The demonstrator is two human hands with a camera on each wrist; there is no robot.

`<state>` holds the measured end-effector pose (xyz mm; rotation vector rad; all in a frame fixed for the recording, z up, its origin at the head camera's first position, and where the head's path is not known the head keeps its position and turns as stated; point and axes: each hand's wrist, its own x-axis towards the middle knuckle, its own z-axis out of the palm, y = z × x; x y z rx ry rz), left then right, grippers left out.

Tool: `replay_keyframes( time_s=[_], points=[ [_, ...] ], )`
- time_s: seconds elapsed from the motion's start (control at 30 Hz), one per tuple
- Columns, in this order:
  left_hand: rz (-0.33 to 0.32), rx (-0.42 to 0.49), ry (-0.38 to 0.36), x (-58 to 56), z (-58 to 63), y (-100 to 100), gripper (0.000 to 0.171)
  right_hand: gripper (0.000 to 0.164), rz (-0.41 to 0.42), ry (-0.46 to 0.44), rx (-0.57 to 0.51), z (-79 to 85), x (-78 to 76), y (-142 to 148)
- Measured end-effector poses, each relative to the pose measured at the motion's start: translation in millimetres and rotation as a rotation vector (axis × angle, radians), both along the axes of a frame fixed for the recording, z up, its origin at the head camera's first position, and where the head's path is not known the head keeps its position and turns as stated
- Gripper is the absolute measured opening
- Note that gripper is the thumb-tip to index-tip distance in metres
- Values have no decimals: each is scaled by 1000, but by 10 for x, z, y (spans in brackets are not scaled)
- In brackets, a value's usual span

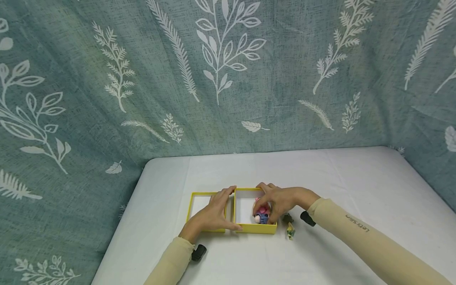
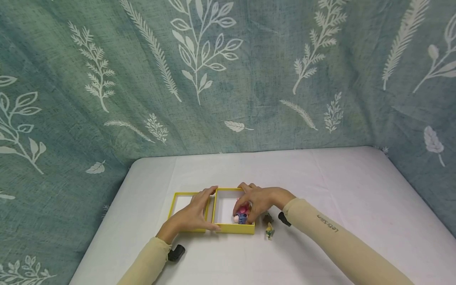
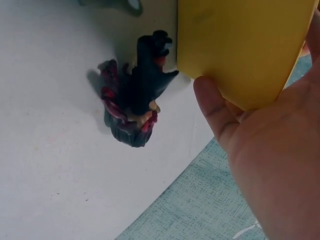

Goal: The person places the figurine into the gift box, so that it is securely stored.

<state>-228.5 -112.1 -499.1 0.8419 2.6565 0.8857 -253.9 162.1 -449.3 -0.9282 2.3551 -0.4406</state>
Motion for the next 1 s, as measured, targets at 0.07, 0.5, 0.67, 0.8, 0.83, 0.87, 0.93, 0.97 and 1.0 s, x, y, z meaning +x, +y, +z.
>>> replay_keyframes(
  time_s=[0.07,0.5,0.67,0.8,0.83,0.87,0.93,0.97,1.0],
  points=[
    [1,1,0,2,5,1,121,42,4,4,2,6,0,-3],
    [-6,9,7,8,9,5,122,38,24,15,14,21,-6,-15],
    [-15,7,24,1,-6,9,122,38,21,19,17,20,-4,-19],
    [-18,1,35,-3,-15,9,122,38,25,26,17,18,4,-21],
    [-18,1,33,-3,-15,8,122,38,26,28,16,17,5,-21],
    [-18,4,33,-4,-14,7,122,38,28,31,16,15,6,-21],
    [-18,9,28,-7,-14,6,122,38,37,40,11,16,6,-19],
    [-20,12,26,-8,-14,5,123,37,43,46,8,14,5,-18],
    [-22,15,27,-10,-15,5,123,37,48,51,8,12,5,-16]
  ],
)
